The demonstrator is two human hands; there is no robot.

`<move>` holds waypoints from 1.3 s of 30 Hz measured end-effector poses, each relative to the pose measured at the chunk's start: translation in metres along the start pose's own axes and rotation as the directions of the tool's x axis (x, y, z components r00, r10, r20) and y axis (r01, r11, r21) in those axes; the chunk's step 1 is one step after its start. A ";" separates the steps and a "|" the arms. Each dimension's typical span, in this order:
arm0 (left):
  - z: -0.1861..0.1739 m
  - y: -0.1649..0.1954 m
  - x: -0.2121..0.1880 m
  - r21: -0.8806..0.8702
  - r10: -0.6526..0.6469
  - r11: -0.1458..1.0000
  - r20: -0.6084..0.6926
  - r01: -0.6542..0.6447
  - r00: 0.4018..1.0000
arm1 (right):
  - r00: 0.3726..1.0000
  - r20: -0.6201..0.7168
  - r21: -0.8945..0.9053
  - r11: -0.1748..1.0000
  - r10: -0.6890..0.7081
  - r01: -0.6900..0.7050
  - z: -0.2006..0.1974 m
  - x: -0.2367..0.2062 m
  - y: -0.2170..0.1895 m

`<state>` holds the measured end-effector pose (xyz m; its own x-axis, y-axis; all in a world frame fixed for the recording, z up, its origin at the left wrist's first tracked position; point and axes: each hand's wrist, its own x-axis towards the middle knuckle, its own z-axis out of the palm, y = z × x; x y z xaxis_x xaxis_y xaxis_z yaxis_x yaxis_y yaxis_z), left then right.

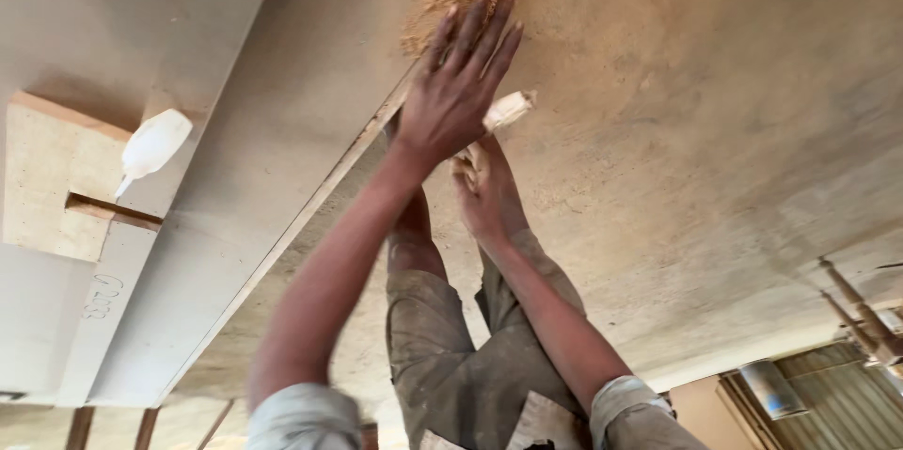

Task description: The person works on a long wooden plank on a workbench, applying liquid from a white squeeze bottle along the plank and wiping the surface with a cloth. They repeatedly reach into a cardboard box on the bench and handle small pieces of wood while treating the plank surface.

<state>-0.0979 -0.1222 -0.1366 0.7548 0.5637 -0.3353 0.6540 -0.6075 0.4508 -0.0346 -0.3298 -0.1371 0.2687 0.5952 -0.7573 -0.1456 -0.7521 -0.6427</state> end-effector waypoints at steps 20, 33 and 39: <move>-0.018 -0.006 0.014 -0.290 0.048 0.957 0.160 0.001 0.986 | 0.994 0.033 -0.127 0.986 0.109 -0.104 -0.021 0.019 0.017; -0.001 0.009 -0.048 -0.254 0.292 0.927 0.030 -0.275 0.956 | 0.986 -0.162 0.033 0.999 0.027 -0.022 0.039 -0.016 0.034; -0.084 -0.023 -0.103 -0.532 0.227 0.808 -0.114 -0.252 0.967 | 0.984 -0.160 -0.192 0.980 -0.075 0.044 0.041 -0.058 0.034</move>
<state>-0.1951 -0.1197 -0.0432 0.8726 0.4714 -0.1281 0.3117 -0.3352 0.8891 -0.0944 -0.3783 -0.1197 0.4277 0.5973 -0.6784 0.0520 -0.7656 -0.6412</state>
